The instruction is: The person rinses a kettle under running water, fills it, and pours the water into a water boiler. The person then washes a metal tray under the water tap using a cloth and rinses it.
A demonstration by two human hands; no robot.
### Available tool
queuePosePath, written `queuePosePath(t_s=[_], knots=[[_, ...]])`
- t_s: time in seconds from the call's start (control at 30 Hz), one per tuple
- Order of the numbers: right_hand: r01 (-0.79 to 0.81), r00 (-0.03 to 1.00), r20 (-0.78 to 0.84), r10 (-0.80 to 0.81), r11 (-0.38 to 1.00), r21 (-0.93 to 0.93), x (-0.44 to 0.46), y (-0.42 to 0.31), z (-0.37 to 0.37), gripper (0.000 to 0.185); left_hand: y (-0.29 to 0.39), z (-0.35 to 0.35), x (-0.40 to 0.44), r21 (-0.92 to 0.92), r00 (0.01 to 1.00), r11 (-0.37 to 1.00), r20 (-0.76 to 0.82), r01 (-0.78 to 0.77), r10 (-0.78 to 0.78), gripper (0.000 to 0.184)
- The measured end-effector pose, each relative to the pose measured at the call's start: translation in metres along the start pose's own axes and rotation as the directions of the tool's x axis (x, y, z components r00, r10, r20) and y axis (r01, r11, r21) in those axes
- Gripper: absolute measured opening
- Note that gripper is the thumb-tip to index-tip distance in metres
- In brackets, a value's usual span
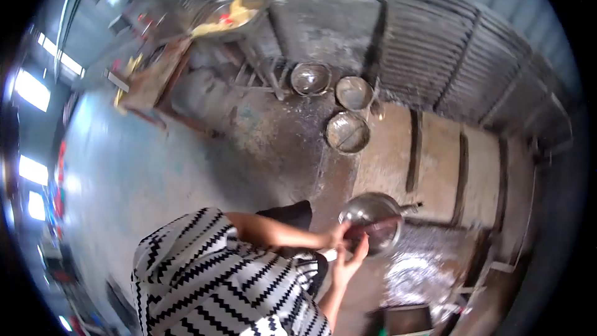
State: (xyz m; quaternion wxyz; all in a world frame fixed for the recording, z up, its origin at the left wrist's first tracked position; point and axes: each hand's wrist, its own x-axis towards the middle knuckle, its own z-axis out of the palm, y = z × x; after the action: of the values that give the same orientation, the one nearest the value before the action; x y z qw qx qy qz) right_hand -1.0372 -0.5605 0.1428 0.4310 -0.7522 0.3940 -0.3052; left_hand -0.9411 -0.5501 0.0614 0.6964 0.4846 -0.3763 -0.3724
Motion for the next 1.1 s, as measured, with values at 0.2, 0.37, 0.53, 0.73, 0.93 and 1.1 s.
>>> queuePosePath(t_s=[0.2, 0.37, 0.53, 0.73, 0.93, 1.1], knots=[[0.042, 0.979, 0.198, 0.056, 0.886, -0.461, 0.029, 0.122, -0.077, 0.041, 0.172, -0.175, 0.109, 0.375, 0.783, 0.880, -0.622, 0.291, 0.006, 0.013], [-0.151, 0.732, 0.165, 0.661, 0.392, -0.907, -0.014, 0.230, -0.141, 0.038, 0.301, -0.365, 0.170, 0.685, 0.503, 0.689, -0.693, 0.237, 0.516, 0.022], [-0.211, 0.574, 0.167, 0.802, 0.342, -0.916, 0.002, 0.209, -0.055, 0.032, 0.379, -0.574, 0.263, 0.819, 0.469, 0.481, -0.574, 0.314, 0.671, 0.032], [-0.482, 0.491, 0.200, 0.848, 0.456, -0.748, 0.028, 0.168, 0.069, 0.028, 0.400, -0.754, 0.361, 0.828, 0.569, 0.070, -0.441, 0.556, 0.694, 0.041], [-0.827, 0.523, 0.049, 0.851, 0.521, -0.211, -0.149, 0.226, -0.028, 0.028, 0.328, -0.838, 0.390, 0.810, 0.711, 0.067, -0.547, 0.582, 0.441, 0.030], [-0.705, 0.504, -0.239, 0.830, 0.236, -0.668, -0.073, 0.034, 0.040, 0.029, 0.227, -1.030, 0.387, 0.819, 0.905, -0.387, -0.403, 0.423, 0.136, 0.035]])
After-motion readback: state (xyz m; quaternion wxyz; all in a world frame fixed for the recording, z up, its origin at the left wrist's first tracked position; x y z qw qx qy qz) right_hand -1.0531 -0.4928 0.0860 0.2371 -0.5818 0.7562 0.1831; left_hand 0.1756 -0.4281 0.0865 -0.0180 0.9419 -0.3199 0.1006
